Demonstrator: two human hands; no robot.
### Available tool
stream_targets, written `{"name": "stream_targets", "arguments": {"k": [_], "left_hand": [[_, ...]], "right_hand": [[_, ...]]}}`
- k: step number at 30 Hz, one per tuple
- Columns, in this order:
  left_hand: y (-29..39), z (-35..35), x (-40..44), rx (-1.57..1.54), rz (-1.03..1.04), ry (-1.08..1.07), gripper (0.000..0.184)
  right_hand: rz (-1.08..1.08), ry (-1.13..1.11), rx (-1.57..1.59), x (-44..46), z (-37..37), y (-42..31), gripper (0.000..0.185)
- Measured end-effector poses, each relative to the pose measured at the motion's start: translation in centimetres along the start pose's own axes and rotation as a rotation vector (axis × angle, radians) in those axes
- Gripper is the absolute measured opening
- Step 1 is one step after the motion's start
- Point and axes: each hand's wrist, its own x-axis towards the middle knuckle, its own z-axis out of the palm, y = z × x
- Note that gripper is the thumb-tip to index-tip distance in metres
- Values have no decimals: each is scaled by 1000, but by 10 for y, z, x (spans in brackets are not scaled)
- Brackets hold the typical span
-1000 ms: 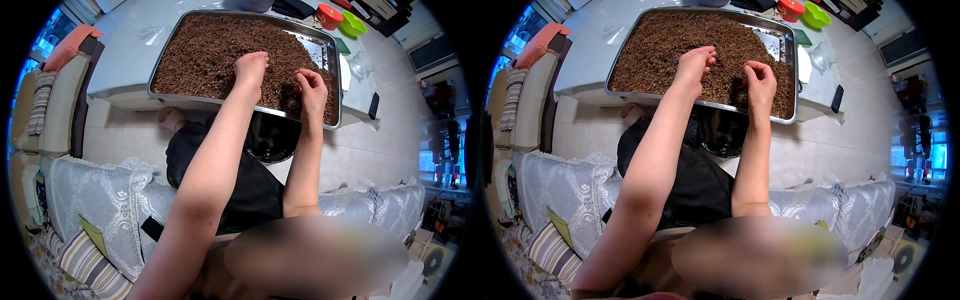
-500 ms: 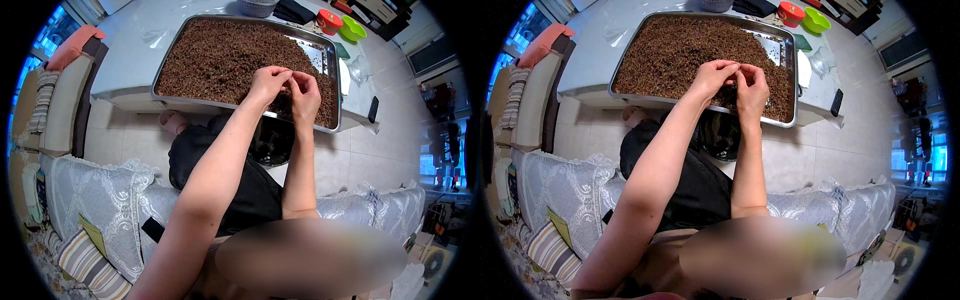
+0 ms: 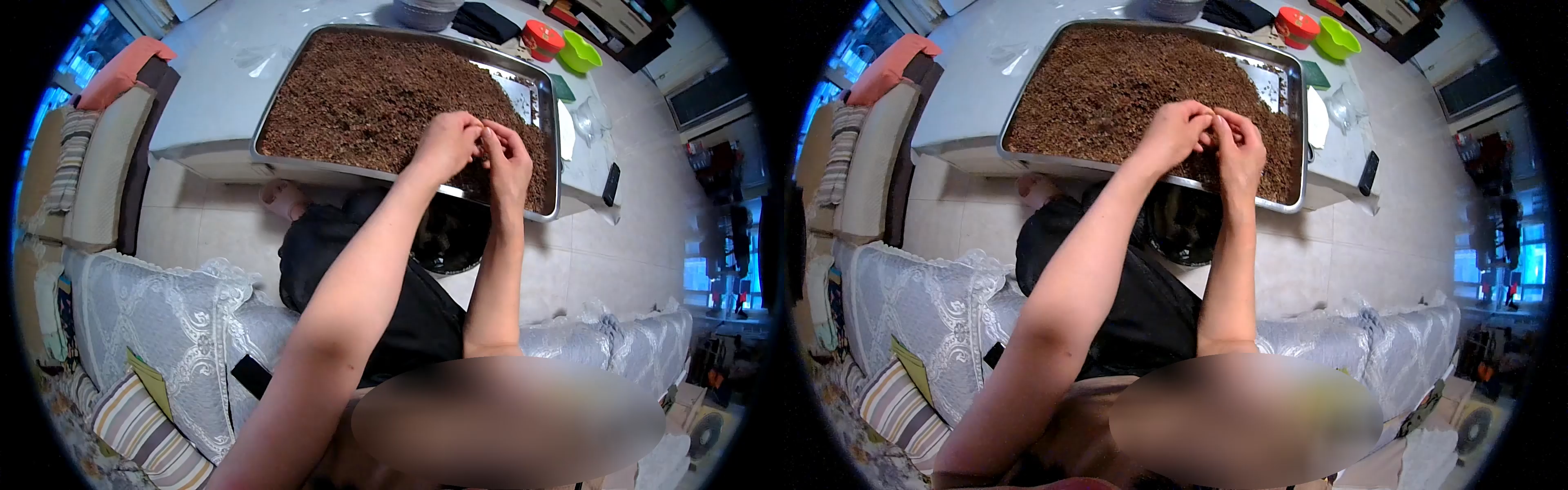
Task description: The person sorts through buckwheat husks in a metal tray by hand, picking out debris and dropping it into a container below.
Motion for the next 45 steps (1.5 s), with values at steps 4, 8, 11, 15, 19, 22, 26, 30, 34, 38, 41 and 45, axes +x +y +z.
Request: {"name": "stream_targets", "arguments": {"k": [4,8,11,15,19,22,26,30,34,38,41,45], "left_hand": [[3,0,-1,-17,7,-25,18],[2,-1,1,-338,-169,-126,20],[8,-2,-1,-492,-269,-149,21],[3,-2,1,-392,-256,-130,23],[0,-1,0,-388,-248,-143,21],[5,1,-1,-328,-238,-128,21],[6,-5,0,-409,-250,-187,23],[12,-6,-5,-402,-227,-216,28],[4,-3,-4,-542,-242,-280,28],[5,-3,-1,-548,-190,-213,24],[7,-4,-3,-577,-159,-241,23],[2,-5,3,-752,-279,-165,18]], "right_hand": [[-49,45,-56,3,-4,6,16],[-113,105,-168,3,-2,6,18],[-230,125,-268,-1,0,1,19],[-231,111,-230,-2,5,1,19],[-140,103,-60,1,4,10,16],[-36,133,105,-1,6,5,15],[103,125,361,-2,0,-7,16],[-24,99,135,-2,-1,-8,16],[-78,85,95,-7,7,-14,16],[131,10,488,-7,7,-21,16],[137,31,536,-10,7,-33,17],[39,113,331,-7,-6,-38,15]]}}
